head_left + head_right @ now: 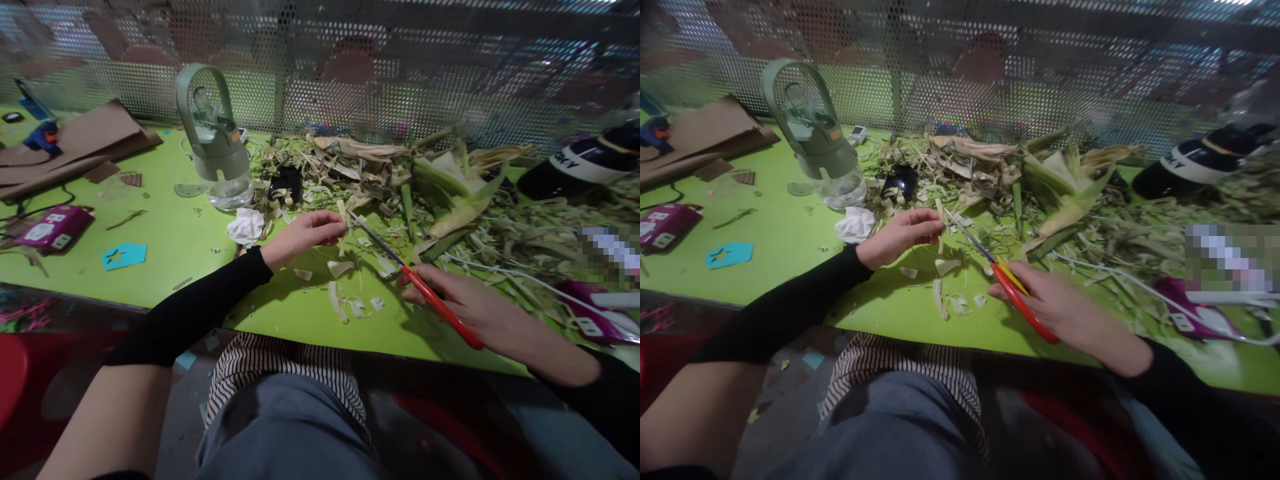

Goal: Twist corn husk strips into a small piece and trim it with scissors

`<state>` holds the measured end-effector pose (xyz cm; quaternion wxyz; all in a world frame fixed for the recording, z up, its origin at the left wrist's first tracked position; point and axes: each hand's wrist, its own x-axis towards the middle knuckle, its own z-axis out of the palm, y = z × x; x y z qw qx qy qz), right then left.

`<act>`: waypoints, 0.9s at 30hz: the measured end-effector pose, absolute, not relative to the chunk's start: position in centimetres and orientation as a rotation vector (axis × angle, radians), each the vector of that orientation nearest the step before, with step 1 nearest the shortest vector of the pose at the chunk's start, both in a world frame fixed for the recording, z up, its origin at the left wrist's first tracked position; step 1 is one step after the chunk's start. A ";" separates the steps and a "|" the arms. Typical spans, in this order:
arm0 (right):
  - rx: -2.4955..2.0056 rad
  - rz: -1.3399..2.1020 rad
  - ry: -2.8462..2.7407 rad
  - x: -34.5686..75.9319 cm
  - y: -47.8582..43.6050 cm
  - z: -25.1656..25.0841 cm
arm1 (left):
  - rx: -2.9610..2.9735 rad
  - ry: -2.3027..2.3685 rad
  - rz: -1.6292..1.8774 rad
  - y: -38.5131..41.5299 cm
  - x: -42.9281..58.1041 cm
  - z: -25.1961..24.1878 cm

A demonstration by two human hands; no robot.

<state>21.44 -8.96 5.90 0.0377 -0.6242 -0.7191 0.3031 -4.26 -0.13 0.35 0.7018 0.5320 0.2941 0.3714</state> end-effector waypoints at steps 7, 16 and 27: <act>-1.821 1.129 -2.033 20.8 -9.3 5.7 | 0.869 0.617 0.779 -0.5 -3.7 0.3; -1.766 1.260 -1.922 21.2 -9.3 4.6 | 0.935 0.603 0.823 -0.6 -3.8 0.6; -1.737 1.084 -2.101 20.4 -9.2 5.5 | 1.100 0.627 0.835 -0.6 -3.8 0.4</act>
